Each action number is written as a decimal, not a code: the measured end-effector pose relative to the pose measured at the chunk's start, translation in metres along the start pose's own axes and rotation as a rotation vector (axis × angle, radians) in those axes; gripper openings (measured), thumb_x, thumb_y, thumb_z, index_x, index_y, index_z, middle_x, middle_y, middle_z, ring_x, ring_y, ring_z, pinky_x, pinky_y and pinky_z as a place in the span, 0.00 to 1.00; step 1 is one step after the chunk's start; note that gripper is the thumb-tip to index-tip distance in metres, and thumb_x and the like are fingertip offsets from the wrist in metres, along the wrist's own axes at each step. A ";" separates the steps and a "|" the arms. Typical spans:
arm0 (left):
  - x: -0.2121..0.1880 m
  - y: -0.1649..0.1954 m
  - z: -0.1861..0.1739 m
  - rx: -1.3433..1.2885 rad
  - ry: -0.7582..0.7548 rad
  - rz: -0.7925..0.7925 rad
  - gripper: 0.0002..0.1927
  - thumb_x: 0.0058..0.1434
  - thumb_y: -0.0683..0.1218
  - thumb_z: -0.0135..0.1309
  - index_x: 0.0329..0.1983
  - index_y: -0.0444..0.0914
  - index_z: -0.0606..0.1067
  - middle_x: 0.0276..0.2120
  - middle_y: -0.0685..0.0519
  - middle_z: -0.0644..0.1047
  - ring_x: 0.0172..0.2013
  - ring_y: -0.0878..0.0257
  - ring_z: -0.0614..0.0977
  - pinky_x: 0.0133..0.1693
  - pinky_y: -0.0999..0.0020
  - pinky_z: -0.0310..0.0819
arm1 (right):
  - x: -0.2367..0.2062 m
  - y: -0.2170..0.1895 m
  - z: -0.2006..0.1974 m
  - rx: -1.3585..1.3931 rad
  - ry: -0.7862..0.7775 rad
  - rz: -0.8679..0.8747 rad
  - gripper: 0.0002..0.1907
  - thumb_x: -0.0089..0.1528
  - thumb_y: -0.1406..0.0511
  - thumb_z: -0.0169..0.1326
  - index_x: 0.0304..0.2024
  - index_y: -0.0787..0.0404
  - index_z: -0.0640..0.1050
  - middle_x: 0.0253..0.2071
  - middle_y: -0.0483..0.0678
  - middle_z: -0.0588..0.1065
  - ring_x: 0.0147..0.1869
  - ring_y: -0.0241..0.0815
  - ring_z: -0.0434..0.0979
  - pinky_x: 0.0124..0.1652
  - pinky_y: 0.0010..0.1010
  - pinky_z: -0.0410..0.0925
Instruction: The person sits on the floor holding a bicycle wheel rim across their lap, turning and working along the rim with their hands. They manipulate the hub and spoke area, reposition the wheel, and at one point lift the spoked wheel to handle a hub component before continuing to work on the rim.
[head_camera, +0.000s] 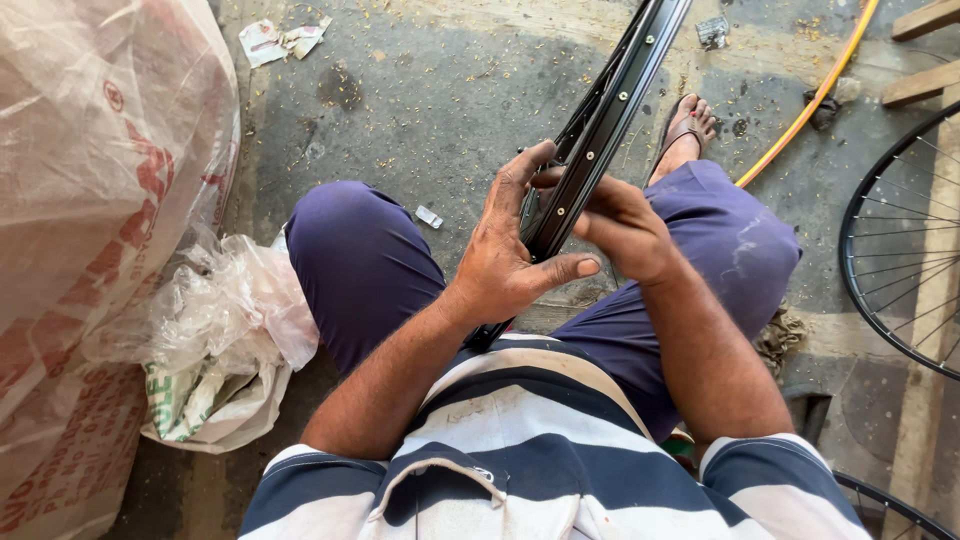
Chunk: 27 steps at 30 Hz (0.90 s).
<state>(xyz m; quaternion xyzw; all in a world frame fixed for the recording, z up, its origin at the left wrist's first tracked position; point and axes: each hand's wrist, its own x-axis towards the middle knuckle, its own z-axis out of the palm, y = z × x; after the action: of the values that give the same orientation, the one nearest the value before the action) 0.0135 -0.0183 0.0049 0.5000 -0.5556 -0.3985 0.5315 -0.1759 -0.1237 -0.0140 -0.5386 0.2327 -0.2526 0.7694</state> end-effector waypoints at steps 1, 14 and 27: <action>-0.001 -0.001 0.000 -0.001 -0.001 -0.003 0.58 0.55 0.64 0.70 0.78 0.34 0.53 0.71 0.39 0.63 0.74 0.47 0.65 0.74 0.54 0.60 | 0.001 -0.005 0.000 -0.203 -0.015 -0.087 0.24 0.62 0.70 0.58 0.61 0.66 0.74 0.59 0.51 0.76 0.65 0.41 0.75 0.64 0.34 0.68; -0.001 -0.004 0.003 -0.161 -0.006 -0.111 0.59 0.53 0.65 0.69 0.78 0.35 0.54 0.70 0.41 0.65 0.54 0.53 0.75 0.58 0.59 0.75 | 0.015 0.003 0.051 -1.262 0.584 -0.869 0.19 0.50 0.63 0.67 0.34 0.62 0.70 0.34 0.51 0.74 0.39 0.50 0.74 0.43 0.41 0.65; 0.092 0.014 -0.006 0.058 -0.123 0.089 0.55 0.57 0.52 0.65 0.79 0.31 0.47 0.72 0.32 0.63 0.72 0.44 0.66 0.71 0.57 0.59 | 0.012 0.096 -0.014 0.057 0.291 -0.379 0.05 0.72 0.71 0.53 0.49 0.66 0.76 0.45 0.44 0.76 0.49 0.32 0.73 0.51 0.25 0.67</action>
<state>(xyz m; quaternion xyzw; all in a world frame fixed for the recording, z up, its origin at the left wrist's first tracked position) 0.0234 -0.1051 0.0370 0.4647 -0.6201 -0.3882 0.4988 -0.1619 -0.1128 -0.1104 -0.5088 0.2287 -0.4736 0.6815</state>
